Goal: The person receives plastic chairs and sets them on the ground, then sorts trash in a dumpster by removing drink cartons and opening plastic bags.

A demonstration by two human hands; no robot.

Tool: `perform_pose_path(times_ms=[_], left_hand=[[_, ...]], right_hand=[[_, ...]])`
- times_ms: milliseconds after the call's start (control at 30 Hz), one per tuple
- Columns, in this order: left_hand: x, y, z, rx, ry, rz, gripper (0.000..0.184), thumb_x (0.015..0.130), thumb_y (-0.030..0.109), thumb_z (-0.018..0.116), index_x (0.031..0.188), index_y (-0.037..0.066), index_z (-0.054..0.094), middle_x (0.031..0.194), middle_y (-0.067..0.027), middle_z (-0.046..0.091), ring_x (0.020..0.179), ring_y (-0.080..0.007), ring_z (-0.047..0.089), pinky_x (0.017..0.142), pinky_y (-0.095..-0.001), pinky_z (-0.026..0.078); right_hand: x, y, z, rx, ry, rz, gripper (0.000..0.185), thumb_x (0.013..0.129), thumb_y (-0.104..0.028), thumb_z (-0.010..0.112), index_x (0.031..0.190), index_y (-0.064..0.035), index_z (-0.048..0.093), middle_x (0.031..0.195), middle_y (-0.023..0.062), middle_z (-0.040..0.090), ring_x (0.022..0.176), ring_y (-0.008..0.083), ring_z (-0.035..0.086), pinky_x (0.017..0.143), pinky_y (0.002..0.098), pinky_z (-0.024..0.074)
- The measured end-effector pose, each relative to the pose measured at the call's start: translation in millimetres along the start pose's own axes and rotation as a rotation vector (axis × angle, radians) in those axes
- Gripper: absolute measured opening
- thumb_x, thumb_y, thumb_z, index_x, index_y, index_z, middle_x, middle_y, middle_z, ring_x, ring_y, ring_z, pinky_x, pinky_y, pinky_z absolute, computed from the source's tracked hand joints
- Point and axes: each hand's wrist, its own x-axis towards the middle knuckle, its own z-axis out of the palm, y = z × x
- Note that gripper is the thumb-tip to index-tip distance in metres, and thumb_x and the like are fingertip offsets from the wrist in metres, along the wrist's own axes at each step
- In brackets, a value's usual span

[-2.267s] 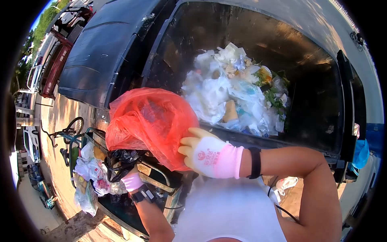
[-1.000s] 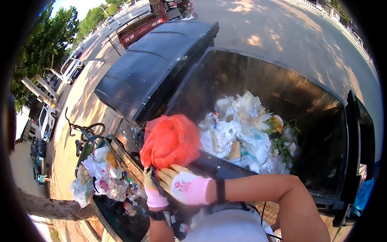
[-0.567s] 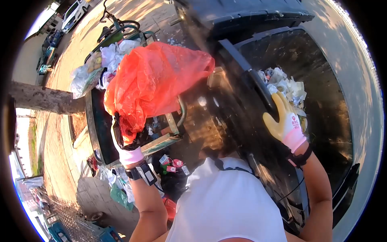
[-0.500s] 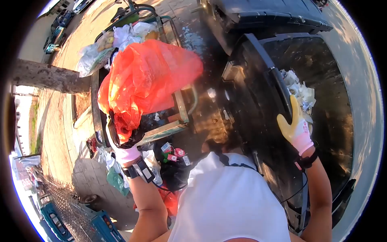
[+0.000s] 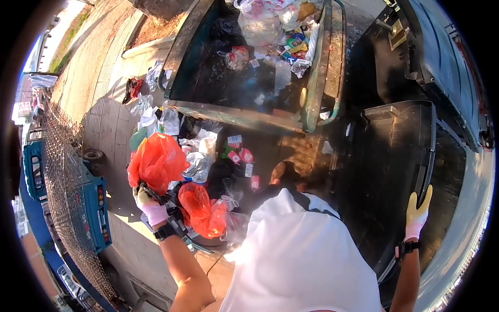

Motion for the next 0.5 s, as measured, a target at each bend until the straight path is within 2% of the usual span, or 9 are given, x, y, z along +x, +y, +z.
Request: perform_pose_path(times_ms=[33,100,167,233,333,367,467,500], left_hand=[[2.2,-16.8,-12.5,0.016,0.078,0.002,0.028,0.099,0.02,0.063,0.122,0.005,0.061,0.091,-0.0061,0.066,0.084,-0.0227,0.067,0.074,-0.0376,0.058],[-18.6,4.5,-9.1,-0.211,0.195,-0.241,0.018,0.101,0.013,0.057,0.118,0.008,0.06,0.087,-0.0021,0.063,0.072,-0.0169,0.064,0.06,-0.0323,0.056],[-9.8,-19.3,-35.5,-0.214,0.175,-0.296,0.03,0.095,0.004,0.066,0.124,0.014,0.068,0.111,-0.0033,0.07,0.09,-0.02,0.066,0.078,-0.0367,0.057],[0.4,-39.9,-47.4,-0.169,0.082,-0.285,0.028,0.098,0.009,0.065,0.125,0.013,0.064,0.111,-0.003,0.067,0.091,-0.0196,0.065,0.08,-0.0367,0.057],[24.0,-44.2,-44.0,0.075,-0.146,-0.243,0.025,0.104,0.019,0.061,0.126,0.012,0.053,0.109,-0.0027,0.059,0.094,-0.019,0.06,0.084,-0.0366,0.054],[27.2,-39.9,-43.6,0.105,-0.19,-0.255,0.022,0.104,0.021,0.061,0.122,0.012,0.052,0.103,-0.0026,0.058,0.087,-0.019,0.059,0.078,-0.0357,0.053],[4.8,35.5,-1.3,0.173,-0.241,-0.336,0.019,0.104,0.027,0.062,0.11,0.013,0.05,0.083,-0.0021,0.055,0.069,-0.0192,0.056,0.059,-0.033,0.052],[8.1,35.4,5.7,0.275,-0.228,-0.35,0.031,0.102,0.029,0.064,0.121,0.009,0.052,0.097,-0.0052,0.059,0.081,-0.0192,0.059,0.068,-0.0327,0.051]], right_hand=[[0.1,2.0,-1.1,0.011,-0.014,0.007,0.067,0.106,-0.034,0.065,0.163,-0.0093,0.039,0.158,0.0227,0.052,0.143,0.0386,0.053,0.118,0.0413,0.0414],[0.8,7.0,-0.3,0.015,-0.021,0.017,0.068,0.106,-0.036,0.065,0.163,-0.0097,0.039,0.158,0.022,0.052,0.143,0.038,0.053,0.117,0.041,0.0416],[-0.4,9.9,0.7,-0.002,-0.008,0.021,0.069,0.105,-0.037,0.066,0.163,-0.0103,0.039,0.158,0.0212,0.052,0.143,0.0376,0.053,0.117,0.0407,0.0419],[-0.4,12.3,0.9,0.002,-0.005,-0.009,0.07,0.105,-0.038,0.066,0.163,-0.0109,0.039,0.158,0.0206,0.052,0.143,0.0375,0.054,0.117,0.0407,0.042],[0.9,13.4,0.5,0.021,-0.026,0.013,0.07,0.105,-0.038,0.066,0.164,-0.0116,0.038,0.158,0.0201,0.052,0.143,0.0376,0.054,0.117,0.0405,0.042],[1.0,15.5,0.6,0.027,-0.037,0.034,0.07,0.105,-0.038,0.066,0.164,-0.0117,0.038,0.158,0.02,0.052,0.142,0.0377,0.054,0.117,0.0405,0.0419],[0.7,18.8,1.9,0.036,-0.034,0.019,0.07,0.105,-0.038,0.066,0.164,-0.0118,0.037,0.158,0.0199,0.053,0.143,0.0375,0.054,0.117,0.0402,0.0421],[0.6,18.6,0.2,0.03,-0.027,0.018,0.07,0.105,-0.037,0.066,0.164,-0.0117,0.037,0.158,0.02,0.053,0.143,0.0372,0.054,0.117,0.0401,0.042]])
